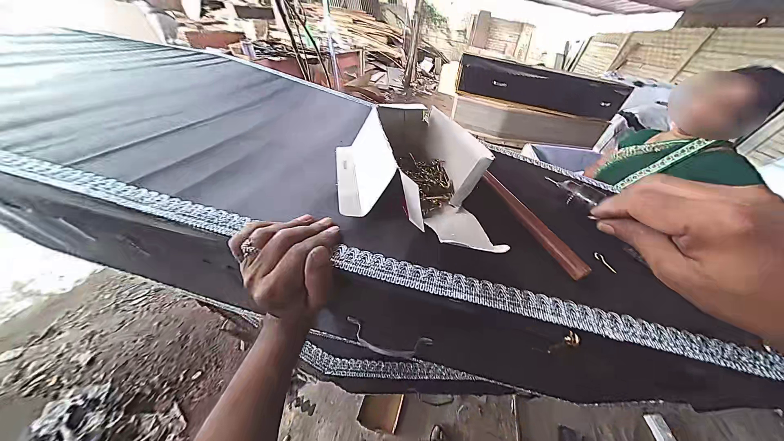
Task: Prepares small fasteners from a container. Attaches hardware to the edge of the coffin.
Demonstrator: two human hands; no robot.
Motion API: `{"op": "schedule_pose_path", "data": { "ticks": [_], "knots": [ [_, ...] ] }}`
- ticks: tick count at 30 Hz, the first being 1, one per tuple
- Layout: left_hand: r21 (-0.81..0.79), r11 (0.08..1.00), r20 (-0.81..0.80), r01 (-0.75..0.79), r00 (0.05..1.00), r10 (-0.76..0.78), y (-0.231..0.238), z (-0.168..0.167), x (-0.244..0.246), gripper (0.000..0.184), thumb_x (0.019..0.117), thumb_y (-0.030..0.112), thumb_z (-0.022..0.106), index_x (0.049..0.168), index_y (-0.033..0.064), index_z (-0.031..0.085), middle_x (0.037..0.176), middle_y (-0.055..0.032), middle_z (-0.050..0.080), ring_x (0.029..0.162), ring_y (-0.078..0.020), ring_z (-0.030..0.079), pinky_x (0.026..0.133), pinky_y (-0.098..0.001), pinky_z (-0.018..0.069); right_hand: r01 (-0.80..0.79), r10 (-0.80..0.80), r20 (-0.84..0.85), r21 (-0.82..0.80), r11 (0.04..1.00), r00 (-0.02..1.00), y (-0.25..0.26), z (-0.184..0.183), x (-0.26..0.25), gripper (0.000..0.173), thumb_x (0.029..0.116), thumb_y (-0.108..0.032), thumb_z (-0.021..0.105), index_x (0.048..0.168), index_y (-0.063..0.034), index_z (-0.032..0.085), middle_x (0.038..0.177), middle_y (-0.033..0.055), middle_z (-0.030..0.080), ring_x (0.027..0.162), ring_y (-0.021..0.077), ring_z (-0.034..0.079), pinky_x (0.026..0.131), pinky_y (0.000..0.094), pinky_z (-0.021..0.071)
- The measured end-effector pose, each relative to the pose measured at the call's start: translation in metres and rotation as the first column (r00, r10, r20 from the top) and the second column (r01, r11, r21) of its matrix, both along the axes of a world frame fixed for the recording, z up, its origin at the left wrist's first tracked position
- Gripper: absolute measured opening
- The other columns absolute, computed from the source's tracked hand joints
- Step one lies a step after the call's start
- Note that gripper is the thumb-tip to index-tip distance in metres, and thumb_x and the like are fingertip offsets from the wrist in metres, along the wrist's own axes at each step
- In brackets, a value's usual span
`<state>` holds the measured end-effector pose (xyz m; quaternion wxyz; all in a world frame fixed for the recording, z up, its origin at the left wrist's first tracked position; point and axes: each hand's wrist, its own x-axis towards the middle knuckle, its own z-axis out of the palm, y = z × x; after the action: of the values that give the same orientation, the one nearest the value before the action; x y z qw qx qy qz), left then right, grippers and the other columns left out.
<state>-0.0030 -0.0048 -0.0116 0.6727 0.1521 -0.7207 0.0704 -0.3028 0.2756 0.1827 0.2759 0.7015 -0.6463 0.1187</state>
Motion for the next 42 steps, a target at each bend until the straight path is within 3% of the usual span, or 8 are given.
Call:
{"op": "schedule_pose_path", "data": {
  "ticks": [5,12,18,23,27,29,34,42],
  "knots": [
    [-0.026,1.000,-0.015,0.002,1.000,-0.003,-0.003,0.000,-0.002,0.050,0.1083,0.038,0.036,0.094,0.0139,0.078,0.094,-0.0075,0.078,0.101,-0.0212,0.070,0.106,-0.0416,0.0386,-0.128,0.131,-0.066,0.039,0.991,0.989,-0.094,0.030,0.045,0.014,0.0973,-0.010,0.059,0.093,-0.0073,0.073,0.084,0.0086,0.068,0.076,0.0251,0.068,0.064,0.0444,0.0539],
    [-0.046,0.999,-0.029,0.006,1.000,-0.007,-0.004,0.002,-0.002,0.052,0.1076,0.039,0.037,0.091,0.0135,0.079,0.092,-0.0073,0.078,0.098,-0.0207,0.070,0.104,-0.0414,0.0390,0.138,-0.114,-0.127,0.194,0.971,0.985,-0.221,0.046,0.071,0.011,0.0969,-0.010,0.061,0.102,-0.0075,0.070,0.096,0.0174,0.070,0.094,0.0394,0.069,0.074,0.0589,0.0528],
    [-0.021,1.000,-0.012,0.017,1.000,-0.017,-0.002,0.001,-0.001,0.049,0.1074,0.038,0.038,0.094,0.0143,0.079,0.094,-0.0071,0.078,0.099,-0.0215,0.070,0.105,-0.0416,0.0376,-0.063,0.055,-0.118,-0.072,0.995,0.991,-0.140,0.059,0.068,0.020,0.1010,-0.013,0.055,0.104,-0.0066,0.074,0.098,0.0163,0.072,0.093,0.0365,0.070,0.078,0.0582,0.0527],
    [0.006,1.000,0.023,0.018,1.000,-0.018,0.001,0.001,0.001,0.046,0.1075,0.037,0.041,0.096,0.0129,0.078,0.094,-0.0099,0.078,0.099,-0.0254,0.070,0.105,-0.0458,0.0391,0.260,-0.271,-0.061,-0.155,0.953,0.961,-0.026,0.035,0.036,0.025,0.1034,-0.019,0.053,0.109,-0.0067,0.074,0.099,0.0175,0.073,0.092,0.0354,0.070,0.079,0.0576,0.0522],
    [0.041,0.999,0.057,0.018,0.998,-0.020,0.001,0.000,0.004,0.045,0.1075,0.036,0.043,0.097,0.0097,0.078,0.094,-0.0139,0.077,0.100,-0.0305,0.070,0.104,-0.0499,0.0385,0.572,-0.527,0.304,-0.081,0.816,0.794,0.052,-0.002,0.017,0.016,0.0989,-0.016,0.063,0.105,-0.0101,0.076,0.100,0.0106,0.075,0.086,0.0226,0.071,0.079,0.0501,0.0558],
    [0.050,0.998,0.066,0.028,0.997,-0.031,-0.003,-0.004,0.005,0.046,0.1076,0.037,0.043,0.098,0.0091,0.078,0.097,-0.0145,0.077,0.102,-0.0317,0.070,0.105,-0.0509,0.0386,0.640,-0.583,0.417,0.002,0.768,0.698,0.074,-0.017,0.011,0.012,0.0977,-0.015,0.066,0.103,-0.0117,0.076,0.090,0.0074,0.072,0.074,0.0179,0.068,0.070,0.0448,0.0571],
    [0.048,0.998,0.084,0.031,0.996,-0.035,-0.006,-0.006,0.006,0.046,0.1075,0.035,0.043,0.098,0.0076,0.079,0.099,-0.0157,0.078,0.100,-0.0328,0.072,0.101,-0.0524,0.0439,0.573,-0.596,0.318,0.173,0.801,0.737,0.082,-0.034,0.014,0.015,0.1000,-0.015,0.061,0.101,-0.0133,0.076,0.080,0.0035,0.071,0.066,0.0162,0.066,0.065,0.0445,0.0556],
    [0.086,0.996,0.162,0.010,0.986,-0.024,0.012,0.014,0.017,0.041,0.1065,0.028,0.050,0.087,0.0005,0.073,0.094,-0.0203,0.075,0.098,-0.0338,0.070,0.096,-0.0501,0.0461,0.567,-0.649,0.218,0.341,0.750,0.729,0.030,-0.045,-0.001,0.019,0.1009,-0.021,0.062,0.101,-0.0093,0.077,0.098,0.0155,0.073,0.097,0.0361,0.069,0.084,0.0606,0.0533]
  ]
}}
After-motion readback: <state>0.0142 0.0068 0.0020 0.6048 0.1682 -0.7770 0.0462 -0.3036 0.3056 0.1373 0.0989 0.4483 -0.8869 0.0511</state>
